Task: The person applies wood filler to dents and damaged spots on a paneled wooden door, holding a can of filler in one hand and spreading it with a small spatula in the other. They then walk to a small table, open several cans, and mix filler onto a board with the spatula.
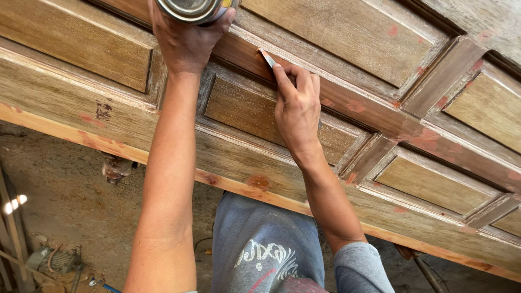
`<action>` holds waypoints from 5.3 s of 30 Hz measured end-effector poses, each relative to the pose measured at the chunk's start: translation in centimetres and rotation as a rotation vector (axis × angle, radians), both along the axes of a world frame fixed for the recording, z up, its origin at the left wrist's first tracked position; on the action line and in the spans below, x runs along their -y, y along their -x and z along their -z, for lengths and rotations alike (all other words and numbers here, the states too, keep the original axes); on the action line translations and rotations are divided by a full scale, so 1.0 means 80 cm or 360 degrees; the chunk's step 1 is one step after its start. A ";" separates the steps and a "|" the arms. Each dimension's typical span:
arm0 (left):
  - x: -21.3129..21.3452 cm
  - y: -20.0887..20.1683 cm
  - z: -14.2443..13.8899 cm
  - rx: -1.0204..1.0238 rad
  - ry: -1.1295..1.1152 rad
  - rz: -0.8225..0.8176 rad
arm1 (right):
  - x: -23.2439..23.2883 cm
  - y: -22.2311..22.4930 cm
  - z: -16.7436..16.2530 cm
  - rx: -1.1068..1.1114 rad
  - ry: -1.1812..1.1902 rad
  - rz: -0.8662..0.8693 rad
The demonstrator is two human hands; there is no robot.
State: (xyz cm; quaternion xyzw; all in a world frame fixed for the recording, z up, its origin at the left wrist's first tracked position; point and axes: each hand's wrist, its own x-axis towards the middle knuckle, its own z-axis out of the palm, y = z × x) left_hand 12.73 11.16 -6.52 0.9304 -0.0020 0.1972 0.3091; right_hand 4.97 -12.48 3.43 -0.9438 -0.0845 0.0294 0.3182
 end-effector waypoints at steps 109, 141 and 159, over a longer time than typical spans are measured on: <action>0.239 -0.081 0.013 -0.0172 -0.0269 0.0200 | 0.256 0.030 0.017 0.0066 0.0166 0.1171; 0.230 -0.082 0.022 -0.0082 -0.0311 0.0231 | 0.265 0.026 0.042 0.0185 -0.0014 0.1211; 0.240 -0.103 -0.013 -0.0057 -0.0279 0.0247 | 0.275 0.069 -0.002 0.0412 -0.0515 0.1177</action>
